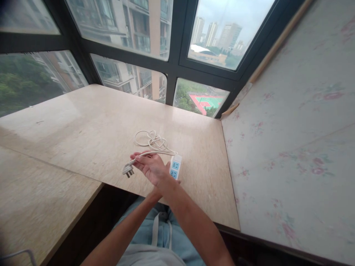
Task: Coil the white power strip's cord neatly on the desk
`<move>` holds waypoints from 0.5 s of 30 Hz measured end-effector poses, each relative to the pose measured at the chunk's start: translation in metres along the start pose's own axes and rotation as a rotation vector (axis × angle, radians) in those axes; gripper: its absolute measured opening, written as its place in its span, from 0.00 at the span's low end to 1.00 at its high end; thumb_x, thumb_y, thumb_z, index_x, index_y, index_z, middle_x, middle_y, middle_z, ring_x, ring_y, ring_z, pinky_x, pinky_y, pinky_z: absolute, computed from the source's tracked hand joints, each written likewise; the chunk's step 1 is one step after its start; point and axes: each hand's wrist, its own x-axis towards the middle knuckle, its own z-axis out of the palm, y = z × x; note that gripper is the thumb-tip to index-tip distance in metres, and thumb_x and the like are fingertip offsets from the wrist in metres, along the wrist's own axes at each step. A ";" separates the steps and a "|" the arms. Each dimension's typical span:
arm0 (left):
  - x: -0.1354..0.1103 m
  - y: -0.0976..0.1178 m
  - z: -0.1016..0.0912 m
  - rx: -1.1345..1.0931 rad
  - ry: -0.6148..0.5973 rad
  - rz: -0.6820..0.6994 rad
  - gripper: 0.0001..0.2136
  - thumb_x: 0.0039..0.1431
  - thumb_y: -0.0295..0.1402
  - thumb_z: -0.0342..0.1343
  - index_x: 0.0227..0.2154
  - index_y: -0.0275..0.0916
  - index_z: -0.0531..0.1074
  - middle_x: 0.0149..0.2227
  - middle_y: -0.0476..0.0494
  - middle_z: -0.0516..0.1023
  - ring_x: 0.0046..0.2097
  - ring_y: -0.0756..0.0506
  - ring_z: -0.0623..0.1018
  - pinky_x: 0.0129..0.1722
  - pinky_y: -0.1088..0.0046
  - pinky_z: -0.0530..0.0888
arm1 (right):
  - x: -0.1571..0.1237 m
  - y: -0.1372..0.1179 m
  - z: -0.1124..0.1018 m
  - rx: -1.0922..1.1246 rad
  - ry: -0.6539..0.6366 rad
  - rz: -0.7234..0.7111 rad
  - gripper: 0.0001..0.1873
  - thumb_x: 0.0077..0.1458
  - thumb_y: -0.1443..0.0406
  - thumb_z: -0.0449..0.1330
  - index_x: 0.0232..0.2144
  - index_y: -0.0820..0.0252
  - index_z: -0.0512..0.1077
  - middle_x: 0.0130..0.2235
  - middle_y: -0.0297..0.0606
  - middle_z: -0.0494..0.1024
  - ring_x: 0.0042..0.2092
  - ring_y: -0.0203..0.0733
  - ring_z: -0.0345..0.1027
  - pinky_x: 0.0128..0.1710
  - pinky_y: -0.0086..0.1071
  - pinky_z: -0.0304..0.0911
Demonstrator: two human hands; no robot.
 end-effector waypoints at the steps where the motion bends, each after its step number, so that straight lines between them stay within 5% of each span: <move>1: 0.001 0.003 0.000 0.021 -0.008 -0.037 0.32 0.54 0.38 0.57 0.61 0.34 0.60 0.55 0.26 0.67 0.60 0.28 0.64 0.60 0.52 0.58 | 0.000 0.010 0.006 0.008 0.004 0.026 0.20 0.31 0.74 0.72 0.28 0.66 0.68 0.35 0.43 0.78 0.40 0.44 0.75 0.44 0.35 0.70; 7: 0.005 0.023 -0.002 0.084 -0.044 -0.138 0.46 0.51 0.40 0.58 0.68 0.29 0.41 0.53 0.20 0.66 0.52 0.25 0.71 0.46 0.53 0.66 | 0.003 0.042 0.011 0.020 0.049 0.149 0.20 0.30 0.73 0.71 0.26 0.66 0.66 0.34 0.42 0.77 0.39 0.44 0.74 0.43 0.36 0.70; 15: 0.003 0.032 -0.002 0.194 -0.050 -0.194 0.37 0.54 0.38 0.59 0.65 0.32 0.54 0.53 0.21 0.68 0.56 0.25 0.68 0.57 0.48 0.58 | 0.014 0.041 -0.034 -0.014 0.278 0.020 0.21 0.23 0.73 0.72 0.23 0.68 0.67 0.31 0.46 0.77 0.40 0.49 0.74 0.46 0.42 0.69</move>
